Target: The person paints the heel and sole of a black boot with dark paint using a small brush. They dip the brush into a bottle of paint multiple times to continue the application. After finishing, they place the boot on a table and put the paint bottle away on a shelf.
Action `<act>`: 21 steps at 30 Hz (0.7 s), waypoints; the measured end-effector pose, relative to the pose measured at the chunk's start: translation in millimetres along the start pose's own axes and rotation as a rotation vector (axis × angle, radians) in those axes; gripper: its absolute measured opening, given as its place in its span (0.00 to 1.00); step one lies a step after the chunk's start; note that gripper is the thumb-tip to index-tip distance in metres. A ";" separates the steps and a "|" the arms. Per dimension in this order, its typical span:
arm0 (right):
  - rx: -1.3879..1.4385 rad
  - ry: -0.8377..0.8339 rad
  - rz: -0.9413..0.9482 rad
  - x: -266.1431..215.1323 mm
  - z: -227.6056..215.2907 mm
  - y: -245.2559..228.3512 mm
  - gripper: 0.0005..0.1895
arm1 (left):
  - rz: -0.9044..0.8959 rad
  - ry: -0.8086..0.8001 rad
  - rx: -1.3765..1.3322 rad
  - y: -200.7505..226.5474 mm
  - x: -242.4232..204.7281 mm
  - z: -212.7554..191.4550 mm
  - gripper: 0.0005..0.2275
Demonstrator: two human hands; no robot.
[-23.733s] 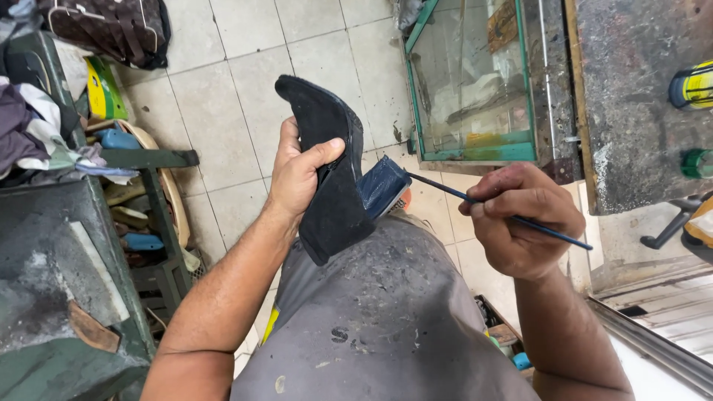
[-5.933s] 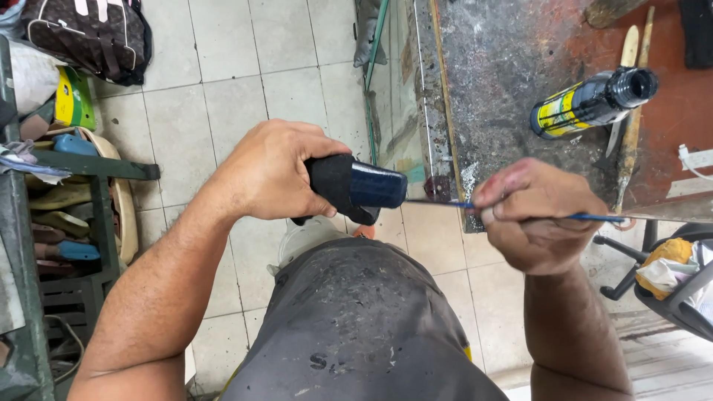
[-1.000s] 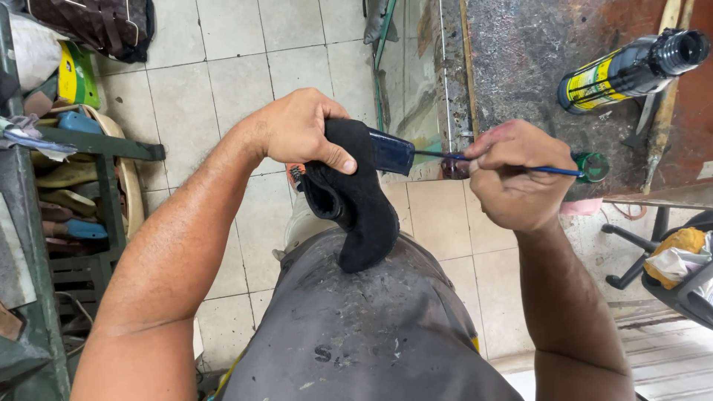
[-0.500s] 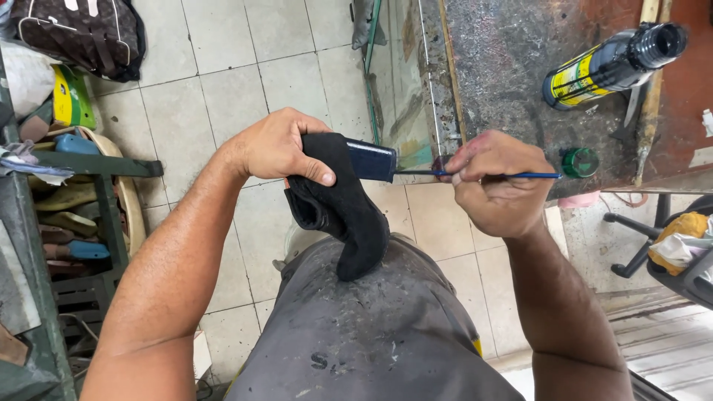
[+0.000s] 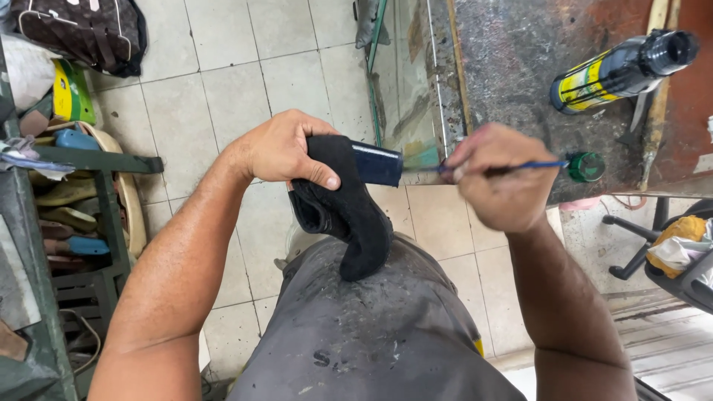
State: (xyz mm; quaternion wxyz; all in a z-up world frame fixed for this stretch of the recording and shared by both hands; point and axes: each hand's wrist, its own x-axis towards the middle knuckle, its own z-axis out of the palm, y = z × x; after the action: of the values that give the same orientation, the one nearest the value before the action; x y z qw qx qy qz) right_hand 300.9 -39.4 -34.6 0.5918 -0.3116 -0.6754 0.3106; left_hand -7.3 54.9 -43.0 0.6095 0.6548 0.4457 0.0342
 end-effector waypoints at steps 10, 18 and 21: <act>0.104 -0.099 0.011 6.6 17.1 6.4 0.11 | 0.013 -0.028 -0.001 10.5 -4.6 4.5 0.23; 0.093 -0.128 -0.027 7.2 4.4 15.4 0.10 | 0.019 -0.026 -0.001 7.9 -6.1 3.7 0.23; 0.054 -0.157 -0.051 -5.0 -12.5 24.7 0.10 | 0.018 -0.020 -0.004 1.6 -4.8 3.3 0.24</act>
State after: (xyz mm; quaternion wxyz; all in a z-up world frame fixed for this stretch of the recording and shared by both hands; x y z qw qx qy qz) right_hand 315.1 -27.5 -55.8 0.5530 -0.2531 -0.7187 0.3371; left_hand -7.4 49.6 -40.1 0.6147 0.6580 0.4336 0.0343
